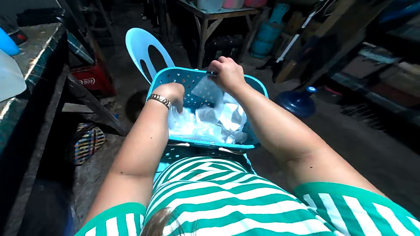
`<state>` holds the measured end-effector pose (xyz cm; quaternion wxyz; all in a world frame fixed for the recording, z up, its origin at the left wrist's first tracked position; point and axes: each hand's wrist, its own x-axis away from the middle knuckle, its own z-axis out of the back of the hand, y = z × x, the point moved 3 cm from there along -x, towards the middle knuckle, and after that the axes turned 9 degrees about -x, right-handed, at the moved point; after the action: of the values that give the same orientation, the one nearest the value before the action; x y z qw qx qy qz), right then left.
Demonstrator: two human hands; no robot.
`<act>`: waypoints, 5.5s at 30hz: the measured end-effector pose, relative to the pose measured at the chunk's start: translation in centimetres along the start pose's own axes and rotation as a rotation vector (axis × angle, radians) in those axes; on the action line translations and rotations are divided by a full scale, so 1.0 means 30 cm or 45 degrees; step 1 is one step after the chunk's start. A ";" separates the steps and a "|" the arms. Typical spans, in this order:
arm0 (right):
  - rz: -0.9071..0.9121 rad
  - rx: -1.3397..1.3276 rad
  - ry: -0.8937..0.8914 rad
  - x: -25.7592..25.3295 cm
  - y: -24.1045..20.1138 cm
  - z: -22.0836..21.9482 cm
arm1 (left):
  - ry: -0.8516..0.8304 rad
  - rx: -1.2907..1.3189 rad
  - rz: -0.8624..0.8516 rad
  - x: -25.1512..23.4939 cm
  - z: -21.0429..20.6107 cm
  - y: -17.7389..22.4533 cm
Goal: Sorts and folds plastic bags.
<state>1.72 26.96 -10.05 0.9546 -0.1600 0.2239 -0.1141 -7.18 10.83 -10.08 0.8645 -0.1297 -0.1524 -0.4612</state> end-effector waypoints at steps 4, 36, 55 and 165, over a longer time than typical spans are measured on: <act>0.083 -0.217 0.109 0.014 -0.010 0.046 | 0.170 0.016 0.023 0.000 0.007 -0.022; 0.030 -1.779 0.143 0.075 -0.024 0.088 | 0.815 1.492 -0.761 0.010 0.041 0.060; -0.195 -2.095 -0.082 0.078 -0.030 0.071 | 0.588 1.800 -0.827 0.068 0.058 0.041; -0.406 0.840 -1.313 0.060 -0.050 -0.088 | 0.434 0.197 -0.319 0.043 0.082 0.058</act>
<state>1.84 24.39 -12.46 0.9101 0.0770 -0.3384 -0.2263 -5.39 11.71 -7.49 0.8211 0.0366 -0.0540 -0.5670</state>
